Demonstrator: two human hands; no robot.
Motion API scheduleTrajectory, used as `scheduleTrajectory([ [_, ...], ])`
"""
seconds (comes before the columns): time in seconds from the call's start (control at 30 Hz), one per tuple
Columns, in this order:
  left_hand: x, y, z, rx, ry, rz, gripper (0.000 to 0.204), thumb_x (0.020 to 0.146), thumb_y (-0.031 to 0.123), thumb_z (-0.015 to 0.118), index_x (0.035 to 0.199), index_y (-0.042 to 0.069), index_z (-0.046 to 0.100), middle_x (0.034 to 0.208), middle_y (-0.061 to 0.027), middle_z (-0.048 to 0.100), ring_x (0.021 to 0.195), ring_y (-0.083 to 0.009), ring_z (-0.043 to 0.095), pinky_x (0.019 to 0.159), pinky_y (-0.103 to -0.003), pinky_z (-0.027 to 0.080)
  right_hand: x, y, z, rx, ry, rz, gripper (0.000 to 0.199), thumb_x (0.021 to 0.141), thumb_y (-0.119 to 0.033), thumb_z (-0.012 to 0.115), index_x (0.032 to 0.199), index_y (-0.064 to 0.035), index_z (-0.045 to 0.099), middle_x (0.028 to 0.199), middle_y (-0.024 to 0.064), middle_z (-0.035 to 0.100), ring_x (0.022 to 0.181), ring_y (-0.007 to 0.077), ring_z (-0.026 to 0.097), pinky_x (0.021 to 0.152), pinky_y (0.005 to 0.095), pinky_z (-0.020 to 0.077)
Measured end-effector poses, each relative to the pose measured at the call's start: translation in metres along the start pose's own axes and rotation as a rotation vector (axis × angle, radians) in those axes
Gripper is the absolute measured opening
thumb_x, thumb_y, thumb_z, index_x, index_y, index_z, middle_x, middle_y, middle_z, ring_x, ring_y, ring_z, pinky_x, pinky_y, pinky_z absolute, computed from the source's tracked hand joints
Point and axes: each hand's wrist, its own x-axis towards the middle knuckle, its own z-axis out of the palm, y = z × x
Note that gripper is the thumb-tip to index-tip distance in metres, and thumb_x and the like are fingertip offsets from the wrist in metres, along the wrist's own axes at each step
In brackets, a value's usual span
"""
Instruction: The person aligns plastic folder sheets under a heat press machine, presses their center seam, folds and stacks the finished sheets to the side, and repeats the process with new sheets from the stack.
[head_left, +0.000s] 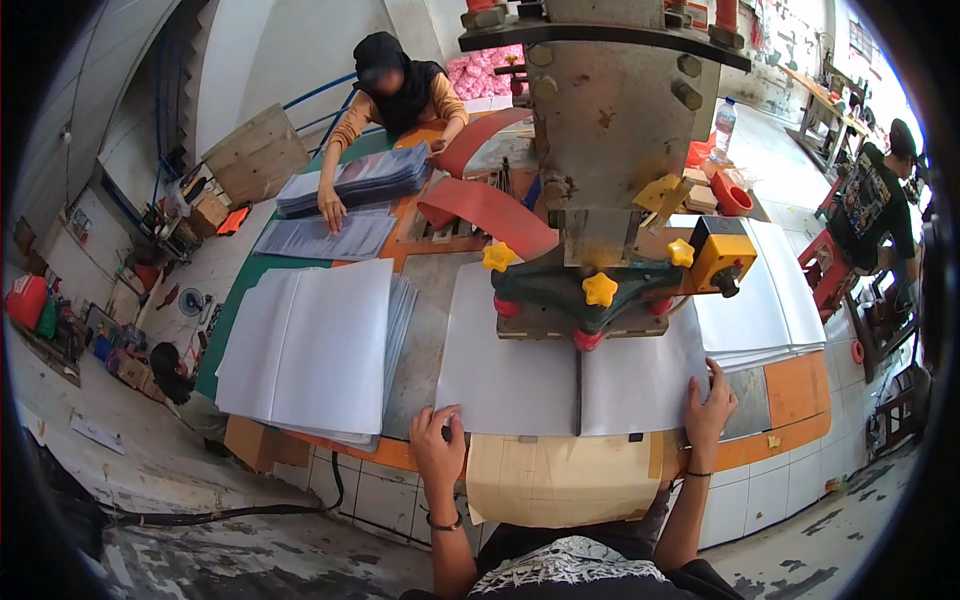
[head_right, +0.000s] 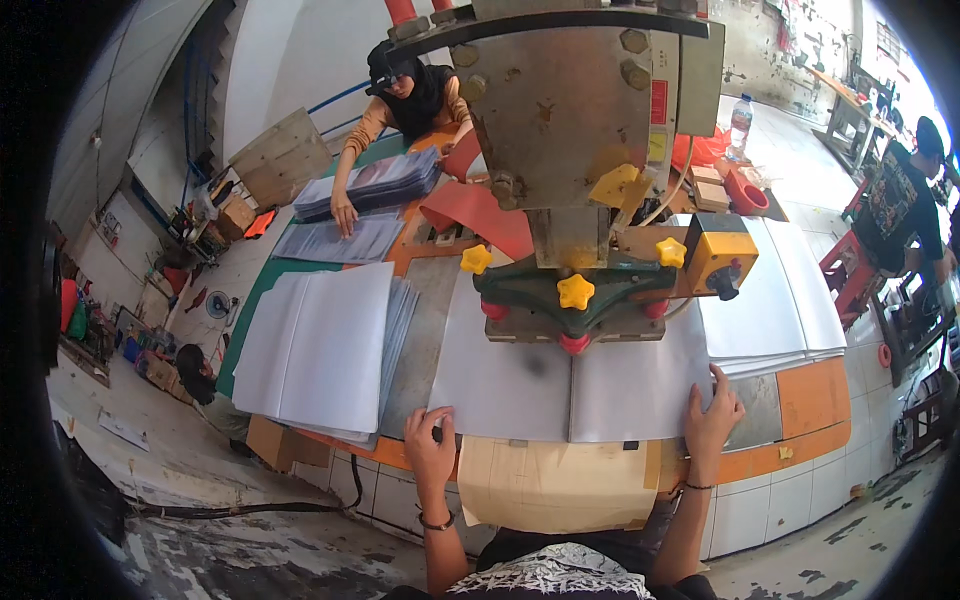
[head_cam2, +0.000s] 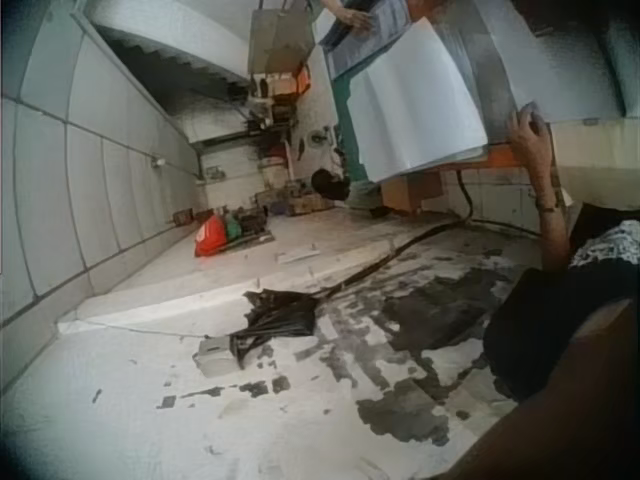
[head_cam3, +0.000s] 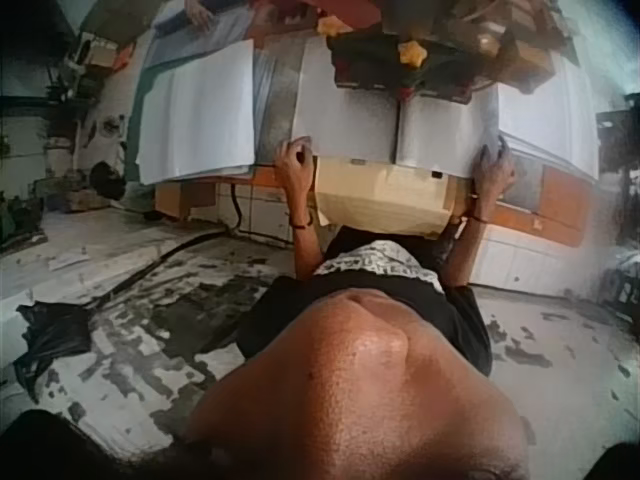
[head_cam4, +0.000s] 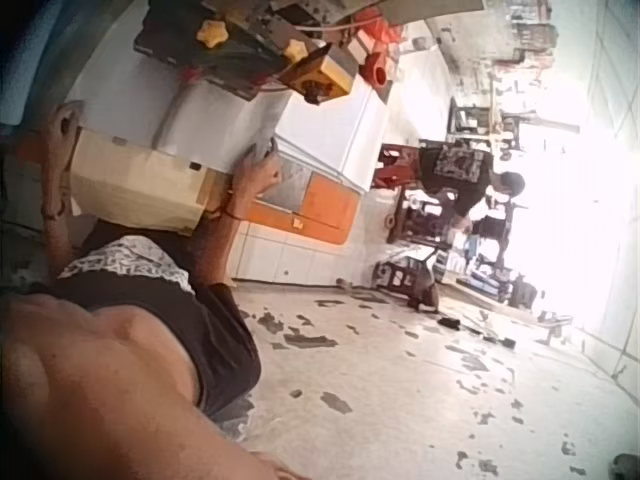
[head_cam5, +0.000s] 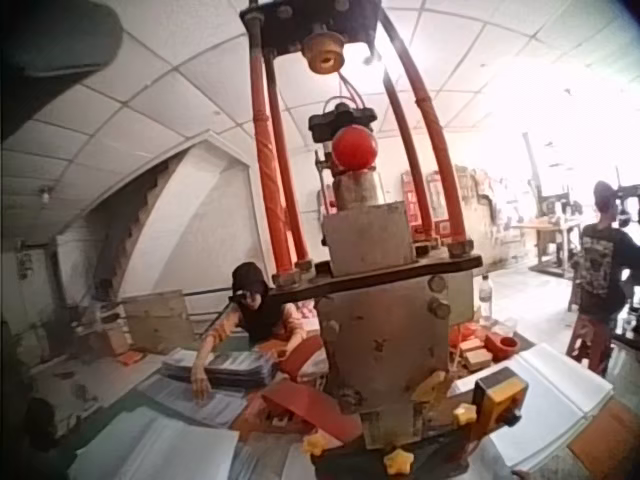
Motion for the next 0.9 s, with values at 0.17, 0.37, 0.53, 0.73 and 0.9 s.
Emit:
scheduleTrajectory([
  [0.17, 0.003, 0.0049, -0.0013, 0.01, 0.008, 0.016, 0.012, 0.09, 0.011, 0.067, 0.1, 0.009, 0.073, 0.094, -0.0102, 0.062, 0.092, -0.0344, 0.058, 0.08, -0.046, 0.048, 0.0032, -0.0024, -0.002, 0.011, -0.011, 0.004, 0.044, 0.095, -0.019, 0.066, 0.137, -0.0106, 0.057, 0.108, 0.0136, 0.067, 0.107, 0.0267, 0.06, 0.108, 0.0449, 0.0295],
  [0.37, 0.0, -0.0017, 0.0008, 0.025, 0.019, 0.027, 0.012, 0.09, 0.012, 0.067, 0.101, 0.01, 0.073, 0.094, -0.0104, 0.062, 0.09, -0.0347, 0.058, 0.08, -0.046, 0.048, 0.0012, 0.0004, 0.0006, -0.011, -0.009, -0.008, 0.045, 0.094, -0.018, 0.066, 0.137, -0.011, 0.057, 0.109, 0.0133, 0.067, 0.106, 0.0263, 0.059, 0.107, 0.0441, 0.0301],
  [0.53, -0.0011, 0.0038, -0.0016, 0.021, -0.046, -0.047, 0.014, 0.093, 0.013, 0.065, 0.102, 0.008, 0.074, 0.1, -0.0121, 0.064, 0.101, -0.0355, 0.059, 0.089, -0.047, 0.048, -0.0017, 0.004, 0.0013, -0.005, 0.022, -0.038, 0.045, 0.094, -0.017, 0.067, 0.138, -0.0115, 0.057, 0.11, 0.013, 0.067, 0.106, 0.0264, 0.059, 0.107, 0.044, 0.0303],
  [0.73, -0.0012, 0.0005, 0.0, 0.033, 0.02, 0.027, 0.013, 0.09, 0.011, 0.067, 0.1, 0.009, 0.073, 0.096, -0.0118, 0.062, 0.093, -0.035, 0.059, 0.082, -0.046, 0.048, -0.0004, 0.0003, -0.0013, 0.003, -0.02, -0.016, 0.046, 0.094, -0.017, 0.066, 0.138, -0.0112, 0.057, 0.11, 0.0131, 0.067, 0.106, 0.0264, 0.059, 0.108, 0.0448, 0.0299],
  [0.9, -0.0006, 0.0057, -0.0007, 0.035, 0.01, 0.011, 0.013, 0.09, 0.012, 0.067, 0.1, 0.009, 0.074, 0.097, -0.0114, 0.062, 0.095, -0.0352, 0.059, 0.083, -0.046, 0.048, 0.0003, -0.0008, -0.0039, -0.002, -0.016, -0.01, 0.046, 0.094, -0.017, 0.066, 0.139, -0.0104, 0.057, 0.113, 0.0138, 0.068, 0.107, 0.0266, 0.06, 0.107, 0.0447, 0.0304],
])
